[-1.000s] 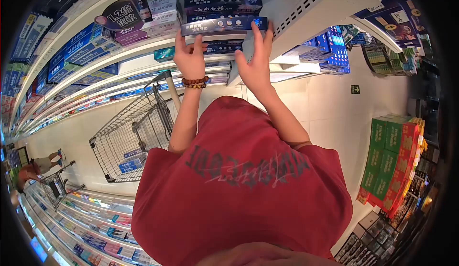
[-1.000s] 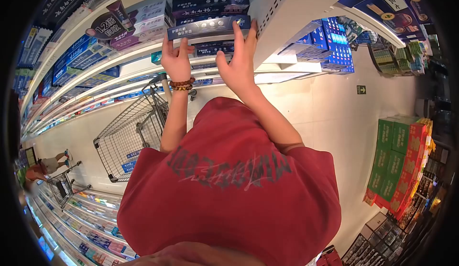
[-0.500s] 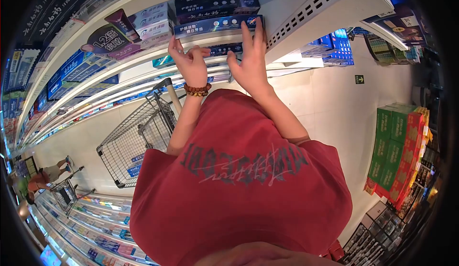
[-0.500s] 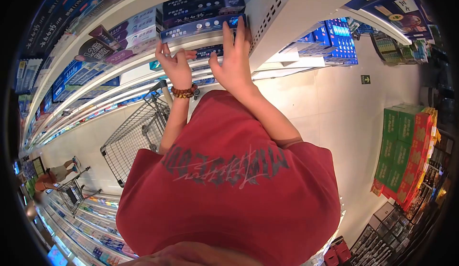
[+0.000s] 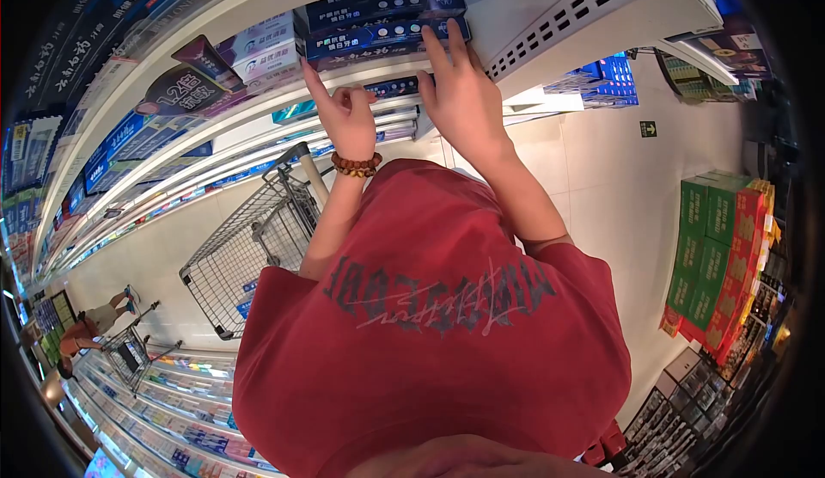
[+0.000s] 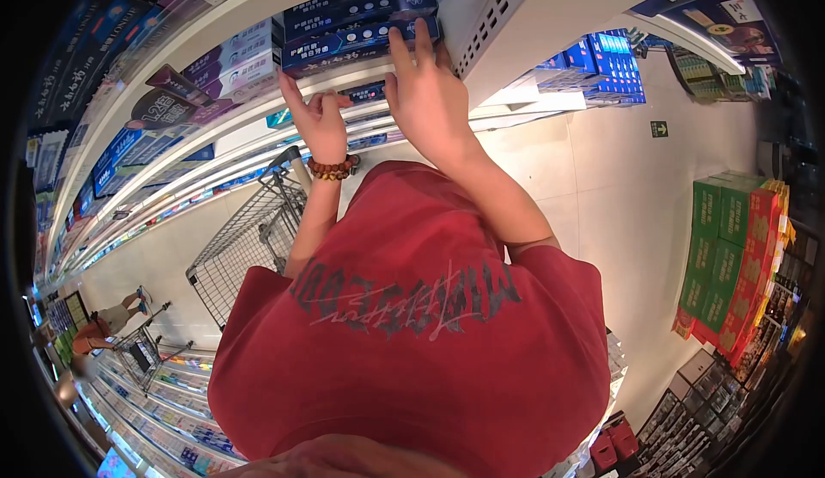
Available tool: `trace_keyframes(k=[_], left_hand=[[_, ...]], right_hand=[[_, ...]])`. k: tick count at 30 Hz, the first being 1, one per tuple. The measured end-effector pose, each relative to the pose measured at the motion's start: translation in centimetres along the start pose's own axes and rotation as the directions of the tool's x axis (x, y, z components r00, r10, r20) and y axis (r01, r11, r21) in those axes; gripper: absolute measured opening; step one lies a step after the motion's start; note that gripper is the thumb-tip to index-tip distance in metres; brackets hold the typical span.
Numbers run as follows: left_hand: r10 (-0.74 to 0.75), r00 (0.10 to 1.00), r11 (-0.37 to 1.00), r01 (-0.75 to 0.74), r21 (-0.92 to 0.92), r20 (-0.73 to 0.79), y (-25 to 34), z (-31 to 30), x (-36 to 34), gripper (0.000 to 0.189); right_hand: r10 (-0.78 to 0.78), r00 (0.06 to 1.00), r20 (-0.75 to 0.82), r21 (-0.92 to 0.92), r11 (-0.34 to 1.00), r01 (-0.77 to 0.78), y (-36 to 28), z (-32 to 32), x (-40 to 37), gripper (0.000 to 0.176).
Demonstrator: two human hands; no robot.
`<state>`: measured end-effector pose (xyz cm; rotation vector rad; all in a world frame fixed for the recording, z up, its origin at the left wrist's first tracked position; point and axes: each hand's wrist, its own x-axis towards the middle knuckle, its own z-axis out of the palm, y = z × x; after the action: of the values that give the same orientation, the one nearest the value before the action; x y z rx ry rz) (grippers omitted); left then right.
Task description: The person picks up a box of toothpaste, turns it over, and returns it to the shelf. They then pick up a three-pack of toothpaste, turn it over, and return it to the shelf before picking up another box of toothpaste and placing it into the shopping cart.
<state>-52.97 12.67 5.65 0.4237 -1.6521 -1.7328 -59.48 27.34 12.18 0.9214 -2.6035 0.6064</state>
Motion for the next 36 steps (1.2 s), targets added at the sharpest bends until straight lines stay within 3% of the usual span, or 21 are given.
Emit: trace_keyframes(k=[11, 24, 36], left_hand=[[-0.095, 0.995, 0.995, 0.095, 0.017, 0.006, 0.0, 0.4, -0.3, 0.086], [-0.064, 0.998, 0.998, 0.064, 0.009, -0.002, -0.8, 0.2, 0.2, 0.083], [-0.149, 0.989, 0.985, 0.148, 0.087, 0.006, -0.3, 0.2, 0.2, 0.08]], right_hand=[[0.14, 0.983, 0.116, 0.045, 0.988, -0.146, -0.3, -0.7, 0.1, 0.061], [0.102, 0.993, 0.062, 0.152, 0.982, -0.11, 0.0, 0.0, 0.3, 0.063], [0.054, 0.999, 0.008, 0.171, 0.984, -0.054, 0.2, 0.5, 0.5, 0.063]])
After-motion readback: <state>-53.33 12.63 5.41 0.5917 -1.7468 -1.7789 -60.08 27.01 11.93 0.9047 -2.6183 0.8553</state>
